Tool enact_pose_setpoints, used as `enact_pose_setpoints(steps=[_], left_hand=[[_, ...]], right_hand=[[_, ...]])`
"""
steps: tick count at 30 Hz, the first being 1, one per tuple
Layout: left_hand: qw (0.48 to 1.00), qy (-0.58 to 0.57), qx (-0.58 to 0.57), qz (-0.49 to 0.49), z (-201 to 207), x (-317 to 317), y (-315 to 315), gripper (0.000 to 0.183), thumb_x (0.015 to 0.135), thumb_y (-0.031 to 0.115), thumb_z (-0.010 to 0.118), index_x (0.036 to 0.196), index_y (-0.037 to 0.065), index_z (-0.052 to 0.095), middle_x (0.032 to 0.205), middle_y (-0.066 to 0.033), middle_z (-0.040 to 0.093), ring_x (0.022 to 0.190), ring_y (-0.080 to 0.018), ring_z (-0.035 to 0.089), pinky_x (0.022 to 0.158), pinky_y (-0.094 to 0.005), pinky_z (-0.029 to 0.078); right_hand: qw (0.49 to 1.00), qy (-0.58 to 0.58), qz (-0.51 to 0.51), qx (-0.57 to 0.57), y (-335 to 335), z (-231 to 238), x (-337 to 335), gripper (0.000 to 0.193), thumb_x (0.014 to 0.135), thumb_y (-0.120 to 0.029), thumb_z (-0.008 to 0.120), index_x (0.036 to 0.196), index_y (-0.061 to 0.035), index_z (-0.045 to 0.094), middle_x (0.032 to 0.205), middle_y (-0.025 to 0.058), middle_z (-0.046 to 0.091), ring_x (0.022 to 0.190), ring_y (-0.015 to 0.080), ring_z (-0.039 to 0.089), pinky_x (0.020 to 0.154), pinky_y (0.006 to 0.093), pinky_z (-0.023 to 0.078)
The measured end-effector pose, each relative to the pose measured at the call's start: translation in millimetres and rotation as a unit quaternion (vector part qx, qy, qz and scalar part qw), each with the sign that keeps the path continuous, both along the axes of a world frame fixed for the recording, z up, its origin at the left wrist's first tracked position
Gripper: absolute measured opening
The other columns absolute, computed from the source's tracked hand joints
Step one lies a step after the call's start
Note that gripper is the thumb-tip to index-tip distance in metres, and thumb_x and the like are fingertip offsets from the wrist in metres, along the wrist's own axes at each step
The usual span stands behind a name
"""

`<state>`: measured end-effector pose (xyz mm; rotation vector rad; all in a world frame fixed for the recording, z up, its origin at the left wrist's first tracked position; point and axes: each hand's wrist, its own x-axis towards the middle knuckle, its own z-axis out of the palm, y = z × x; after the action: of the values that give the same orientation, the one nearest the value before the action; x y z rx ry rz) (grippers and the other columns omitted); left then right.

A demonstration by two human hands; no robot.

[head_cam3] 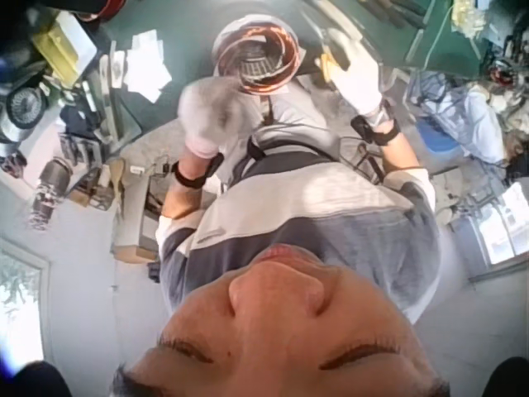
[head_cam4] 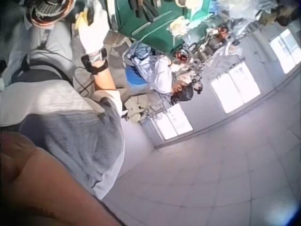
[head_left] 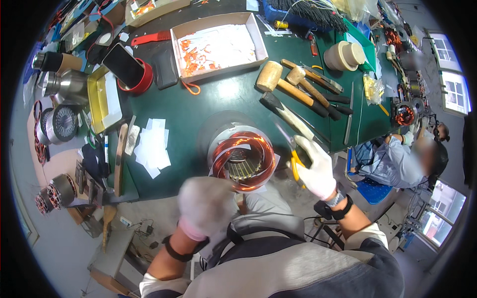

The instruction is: Securing copper windings on a motor stator using thread and plastic inserts.

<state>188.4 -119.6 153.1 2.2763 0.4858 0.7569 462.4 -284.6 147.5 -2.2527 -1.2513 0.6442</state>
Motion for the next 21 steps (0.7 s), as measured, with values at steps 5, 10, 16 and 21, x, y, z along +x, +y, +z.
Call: enact_pose_setpoints(steps=[5, 10, 16, 21], left_hand=[[0.994, 0.085, -0.042, -0.051, -1.9, 61.3, -26.3, 0.049, 0.086, 0.016, 0.079, 0.132, 0.004, 0.070, 0.130, -0.0132, 0.071, 0.091, -0.0256, 0.073, 0.081, -0.0395, 0.058], [0.995, 0.095, 0.007, -0.026, -20.2, 62.3, -31.5, 0.044, 0.086, 0.016, 0.080, 0.128, 0.006, 0.072, 0.131, -0.0141, 0.072, 0.074, -0.0178, 0.071, 0.067, -0.0304, 0.056], [0.996, 0.084, 0.028, -0.009, -24.4, 63.1, -27.6, 0.035, 0.090, 0.018, 0.076, 0.123, 0.006, 0.075, 0.138, -0.0140, 0.069, 0.070, -0.0131, 0.067, 0.064, -0.0275, 0.054], [0.995, 0.074, 0.062, -0.039, -28.1, 60.0, -18.8, 0.028, 0.090, 0.015, 0.073, 0.116, 0.005, 0.076, 0.138, -0.0164, 0.071, 0.067, -0.0102, 0.064, 0.060, -0.0253, 0.050]], right_hand=[[0.979, -0.075, 0.187, -0.034, 35.1, 58.6, -3.4, 0.064, 0.079, -0.029, 0.085, 0.139, -0.0122, 0.069, 0.101, 0.0106, 0.070, 0.081, 0.0308, 0.071, 0.070, 0.0404, 0.058], [0.959, -0.167, 0.205, -0.101, 33.2, 57.8, -6.0, 0.063, 0.079, -0.029, 0.084, 0.139, -0.0136, 0.070, 0.095, 0.0081, 0.067, 0.078, 0.0279, 0.070, 0.067, 0.0397, 0.057], [0.961, -0.159, 0.186, -0.129, 24.6, 54.6, -8.7, 0.066, 0.079, -0.031, 0.085, 0.140, -0.0141, 0.069, 0.091, 0.0076, 0.063, 0.076, 0.0269, 0.068, 0.064, 0.0394, 0.056], [0.965, -0.132, 0.192, -0.121, 23.4, 49.7, -5.5, 0.066, 0.078, -0.032, 0.085, 0.139, -0.0140, 0.069, 0.088, 0.0065, 0.061, 0.074, 0.0258, 0.067, 0.063, 0.0391, 0.055]])
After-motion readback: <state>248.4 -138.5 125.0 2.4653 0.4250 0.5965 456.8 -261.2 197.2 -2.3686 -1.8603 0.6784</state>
